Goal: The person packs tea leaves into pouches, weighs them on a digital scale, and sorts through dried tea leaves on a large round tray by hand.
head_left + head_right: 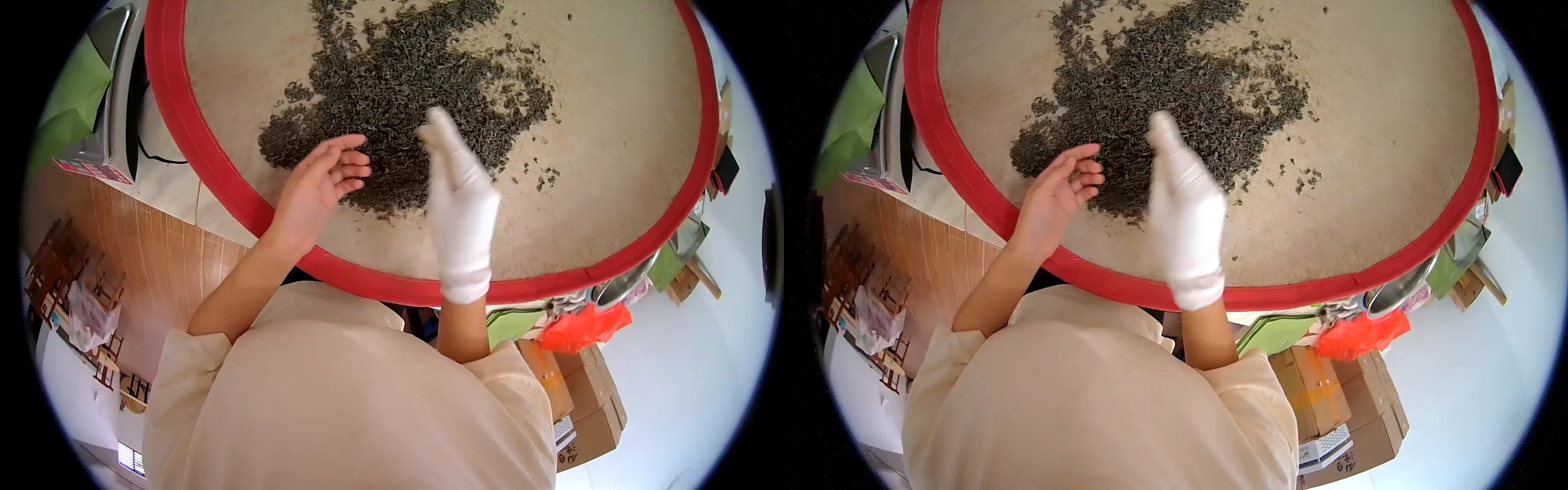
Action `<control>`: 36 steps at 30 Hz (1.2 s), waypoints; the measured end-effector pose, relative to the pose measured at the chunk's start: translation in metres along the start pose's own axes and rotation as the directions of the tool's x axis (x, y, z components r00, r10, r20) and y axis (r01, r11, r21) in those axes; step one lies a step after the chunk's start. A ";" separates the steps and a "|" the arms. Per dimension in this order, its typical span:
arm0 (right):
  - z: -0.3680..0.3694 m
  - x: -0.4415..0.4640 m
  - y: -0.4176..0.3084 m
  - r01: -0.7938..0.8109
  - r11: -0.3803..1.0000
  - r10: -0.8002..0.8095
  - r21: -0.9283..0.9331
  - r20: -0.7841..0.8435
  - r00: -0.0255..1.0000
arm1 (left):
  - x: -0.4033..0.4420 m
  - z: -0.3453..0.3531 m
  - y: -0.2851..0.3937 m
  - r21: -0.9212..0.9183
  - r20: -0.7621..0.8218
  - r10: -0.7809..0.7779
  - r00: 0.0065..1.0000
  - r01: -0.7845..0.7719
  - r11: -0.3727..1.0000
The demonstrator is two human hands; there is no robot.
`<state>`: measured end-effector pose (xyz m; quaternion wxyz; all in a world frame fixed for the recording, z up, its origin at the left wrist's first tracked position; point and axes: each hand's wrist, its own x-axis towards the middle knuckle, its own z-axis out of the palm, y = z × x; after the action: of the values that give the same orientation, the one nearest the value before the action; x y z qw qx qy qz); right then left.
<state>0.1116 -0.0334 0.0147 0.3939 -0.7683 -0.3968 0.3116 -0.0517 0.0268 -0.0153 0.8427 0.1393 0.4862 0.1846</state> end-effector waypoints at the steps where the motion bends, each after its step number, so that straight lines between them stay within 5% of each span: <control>1: 0.004 -0.004 -0.009 0.046 0.999 -0.047 0.009 0.153 0.987 | -0.002 -0.001 -0.004 -0.043 0.056 -0.028 0.998 0.031 0.999; 4: 0.019 -0.017 -0.028 0.366 0.914 -0.264 -0.174 0.430 0.864 | -0.011 0.018 -0.003 -0.232 -0.161 -0.210 0.964 0.170 0.958; 6: 0.024 -0.019 -0.019 0.361 0.907 -0.252 -0.215 0.408 0.877 | -0.005 -0.002 -0.015 -0.272 -0.146 -0.199 0.969 0.154 0.950; 8: 0.024 0.000 -0.002 0.367 0.904 -0.304 -0.217 0.278 0.911 | 0.000 -0.021 -0.018 -0.316 0.077 -0.041 0.996 0.064 0.947; 14: 0.040 0.102 0.045 0.203 0.812 -0.266 -0.547 -0.037 0.963 | -0.003 -0.032 -0.004 -0.335 -0.013 0.049 0.999 -0.051 0.941; 20: 0.068 0.166 0.041 0.322 0.665 -0.317 -0.674 0.135 0.939 | -0.013 -0.027 0.002 -0.288 -0.098 0.039 0.994 -0.066 0.955; 22: 0.062 0.152 0.027 0.363 0.760 -0.227 -0.539 0.302 0.926 | -0.014 -0.026 0.005 -0.297 -0.096 0.057 0.994 -0.083 0.951; 25: 0.053 0.109 0.037 0.477 0.807 -0.348 -0.348 0.372 0.860 | -0.010 -0.029 0.006 -0.345 -0.085 0.057 0.995 -0.083 0.935; 30: -0.024 0.070 0.013 0.072 0.997 -0.053 -0.002 0.663 0.747 | 0.001 -0.035 0.005 -0.360 -0.066 0.067 0.996 -0.086 0.929; 32: -0.051 0.068 0.021 -0.044 0.999 0.043 -0.011 0.543 0.838 | 0.003 -0.033 0.005 -0.378 -0.094 0.027 0.995 -0.061 0.924; 36: -0.079 0.066 0.047 -0.139 0.934 0.211 -0.328 0.196 0.958 | 0.004 -0.035 0.003 -0.386 -0.108 0.036 0.993 -0.076 0.920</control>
<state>0.2239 -0.0236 0.0027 0.1904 -0.8121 -0.4131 0.3654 -0.0809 0.0334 -0.0342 0.8229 -0.0262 0.4766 0.3081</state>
